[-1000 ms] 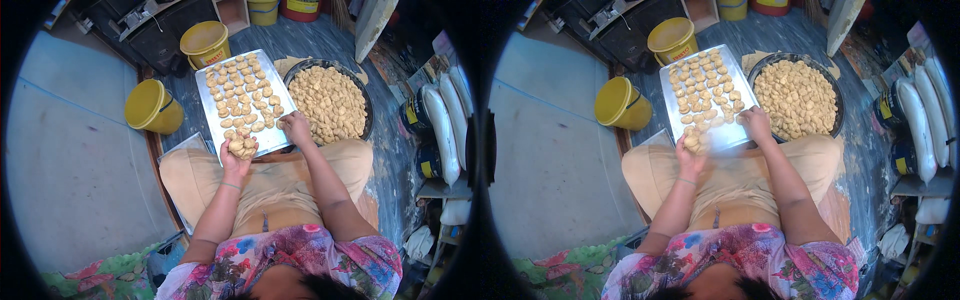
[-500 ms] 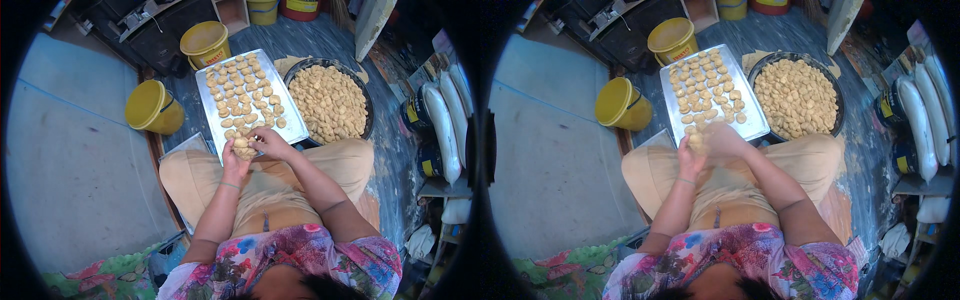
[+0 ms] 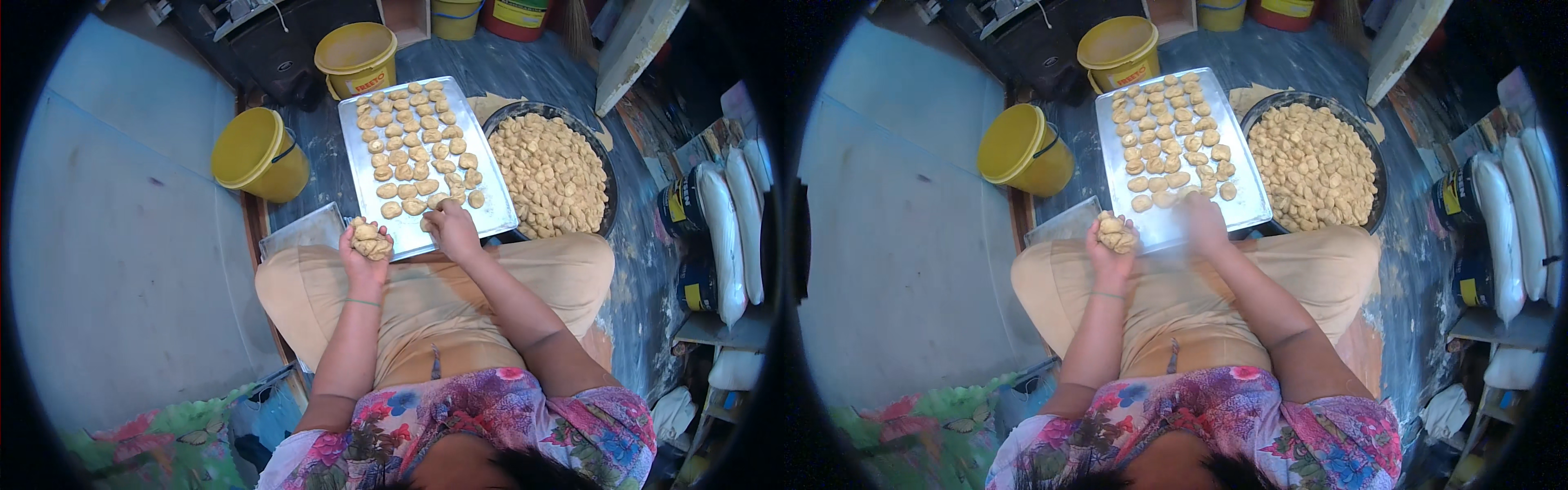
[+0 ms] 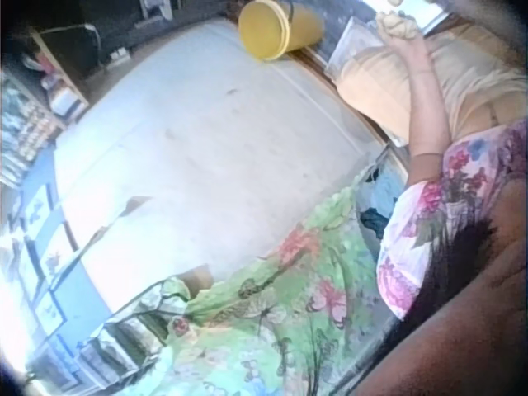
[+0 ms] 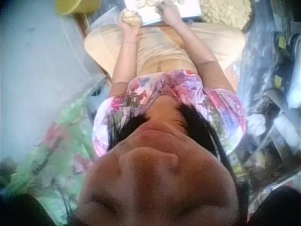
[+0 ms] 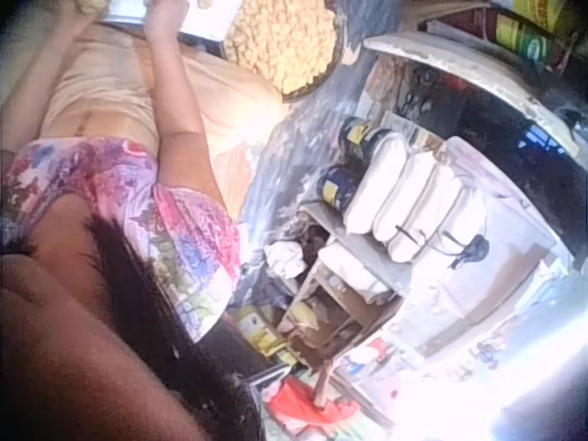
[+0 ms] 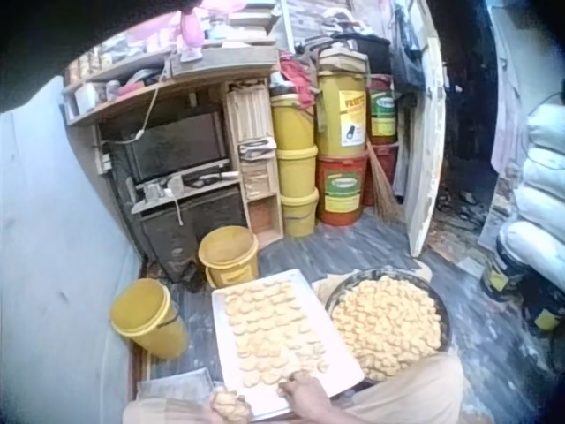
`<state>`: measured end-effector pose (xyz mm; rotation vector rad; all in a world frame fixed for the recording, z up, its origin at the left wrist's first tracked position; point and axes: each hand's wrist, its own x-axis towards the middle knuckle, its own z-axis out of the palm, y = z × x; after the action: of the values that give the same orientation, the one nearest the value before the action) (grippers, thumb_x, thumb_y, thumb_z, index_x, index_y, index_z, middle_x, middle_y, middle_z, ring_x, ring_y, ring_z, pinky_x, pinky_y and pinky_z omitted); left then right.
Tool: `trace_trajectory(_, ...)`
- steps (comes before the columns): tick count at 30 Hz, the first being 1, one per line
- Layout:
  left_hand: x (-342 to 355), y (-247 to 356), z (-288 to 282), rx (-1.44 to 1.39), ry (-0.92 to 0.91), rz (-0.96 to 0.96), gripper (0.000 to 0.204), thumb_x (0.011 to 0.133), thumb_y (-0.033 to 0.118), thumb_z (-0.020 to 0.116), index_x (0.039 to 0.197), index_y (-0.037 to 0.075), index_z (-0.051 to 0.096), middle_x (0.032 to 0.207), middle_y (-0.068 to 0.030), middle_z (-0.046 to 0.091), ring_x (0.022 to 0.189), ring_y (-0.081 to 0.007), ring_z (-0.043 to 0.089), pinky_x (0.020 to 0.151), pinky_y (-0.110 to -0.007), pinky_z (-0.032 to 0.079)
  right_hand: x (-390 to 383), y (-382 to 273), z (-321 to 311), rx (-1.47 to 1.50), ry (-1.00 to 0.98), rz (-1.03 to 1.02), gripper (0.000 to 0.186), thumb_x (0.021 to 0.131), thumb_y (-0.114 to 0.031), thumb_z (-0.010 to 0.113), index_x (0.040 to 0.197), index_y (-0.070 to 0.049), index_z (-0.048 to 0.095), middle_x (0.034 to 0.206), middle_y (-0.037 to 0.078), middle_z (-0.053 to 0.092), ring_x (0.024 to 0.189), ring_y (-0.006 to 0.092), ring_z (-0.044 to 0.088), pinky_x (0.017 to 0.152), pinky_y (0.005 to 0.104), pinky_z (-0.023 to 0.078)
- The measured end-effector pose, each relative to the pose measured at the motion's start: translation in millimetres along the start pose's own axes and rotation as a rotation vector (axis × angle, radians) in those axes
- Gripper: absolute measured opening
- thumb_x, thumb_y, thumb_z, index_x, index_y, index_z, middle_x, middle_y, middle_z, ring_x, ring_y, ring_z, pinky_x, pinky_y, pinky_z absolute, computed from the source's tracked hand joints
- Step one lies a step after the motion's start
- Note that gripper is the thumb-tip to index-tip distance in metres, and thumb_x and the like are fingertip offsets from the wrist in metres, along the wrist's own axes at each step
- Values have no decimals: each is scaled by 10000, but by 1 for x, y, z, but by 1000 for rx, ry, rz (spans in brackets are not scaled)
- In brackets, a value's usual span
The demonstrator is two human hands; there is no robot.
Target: The person places a metal baking tray on their lap and arranges dough pieces onto it by hand. They set the filled tray aside, place another metal tray on their lap, and arrange more dough pieces onto it.
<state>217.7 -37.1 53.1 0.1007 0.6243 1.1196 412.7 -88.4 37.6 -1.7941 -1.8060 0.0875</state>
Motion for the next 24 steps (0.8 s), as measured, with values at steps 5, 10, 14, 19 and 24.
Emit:
trace_trajectory(5,-2,9,-2,50,2,15,267,874,365,540,1002,131,562,874,-63,600,782,-230,584,672,-369,500,2,-5,9,174,-118,120,225,776,-119,676,994,-64,664,899,133,585,877,327,579,761,405,480)
trace_trajectory(10,0,3,1,138,-9,-1,220,895,294,579,1005,105,557,850,-53,606,754,-188,590,649,-332,503,18,-37,18,267,-104,-50,179,795,-79,667,965,-41,627,846,143,593,820,319,605,721,361,503)
trace_trajectory(14,-3,3,3,180,-46,15,211,891,251,588,1023,89,558,866,-51,609,780,-181,599,650,-344,516,36,-67,-15,140,-75,-151,238,809,-49,640,1044,-39,609,895,124,575,867,266,596,798,335,475)
trace_trajectory(19,-8,-14,18,315,-56,-101,275,880,212,571,1094,43,542,970,-85,625,797,-200,600,641,-357,516,32,-18,24,720,-191,-291,295,891,-42,574,1180,3,535,1010,54,590,916,106,565,827,269,477)
trace_trajectory(24,5,-8,5,227,44,-24,262,894,278,534,1058,74,538,909,-70,602,759,-203,576,622,-356,492,33,-21,24,768,-238,74,263,885,-49,584,1143,-5,564,999,58,594,867,106,574,752,281,495)
